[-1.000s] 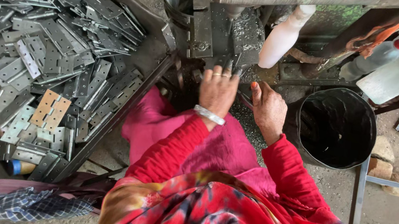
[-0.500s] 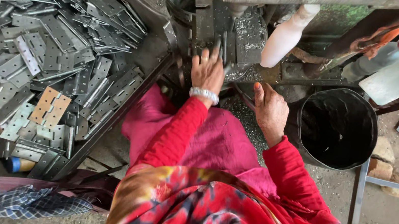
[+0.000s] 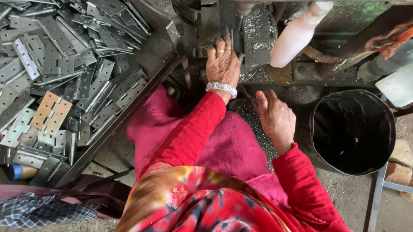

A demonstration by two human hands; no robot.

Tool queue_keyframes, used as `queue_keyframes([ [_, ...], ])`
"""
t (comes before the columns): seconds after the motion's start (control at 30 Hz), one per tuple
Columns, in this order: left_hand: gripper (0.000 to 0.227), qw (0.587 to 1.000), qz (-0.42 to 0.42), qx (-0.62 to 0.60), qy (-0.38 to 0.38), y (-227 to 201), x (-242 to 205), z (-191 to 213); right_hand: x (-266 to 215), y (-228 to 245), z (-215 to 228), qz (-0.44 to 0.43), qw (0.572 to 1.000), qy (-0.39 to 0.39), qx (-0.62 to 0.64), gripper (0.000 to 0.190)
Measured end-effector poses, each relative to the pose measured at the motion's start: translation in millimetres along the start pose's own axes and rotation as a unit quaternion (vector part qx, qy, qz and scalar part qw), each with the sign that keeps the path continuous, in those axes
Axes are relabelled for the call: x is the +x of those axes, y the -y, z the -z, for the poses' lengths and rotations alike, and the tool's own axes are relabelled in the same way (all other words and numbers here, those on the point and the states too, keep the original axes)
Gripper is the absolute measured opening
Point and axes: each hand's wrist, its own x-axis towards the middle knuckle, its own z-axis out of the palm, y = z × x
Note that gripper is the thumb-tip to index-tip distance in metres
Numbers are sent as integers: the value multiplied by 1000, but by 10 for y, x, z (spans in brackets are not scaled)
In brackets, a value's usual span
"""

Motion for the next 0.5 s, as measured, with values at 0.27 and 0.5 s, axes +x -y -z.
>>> queue_keyframes([
  [0.27, 45, 1000, 3, -20, -23, 59, -39, 51, -200, -589, -715, -91, 987, 97, -91, 82],
  [0.5, 25, 996, 3, -65, -52, 177, -149, 133, 69, -659, -673, -56, 991, 114, -47, 80],
])
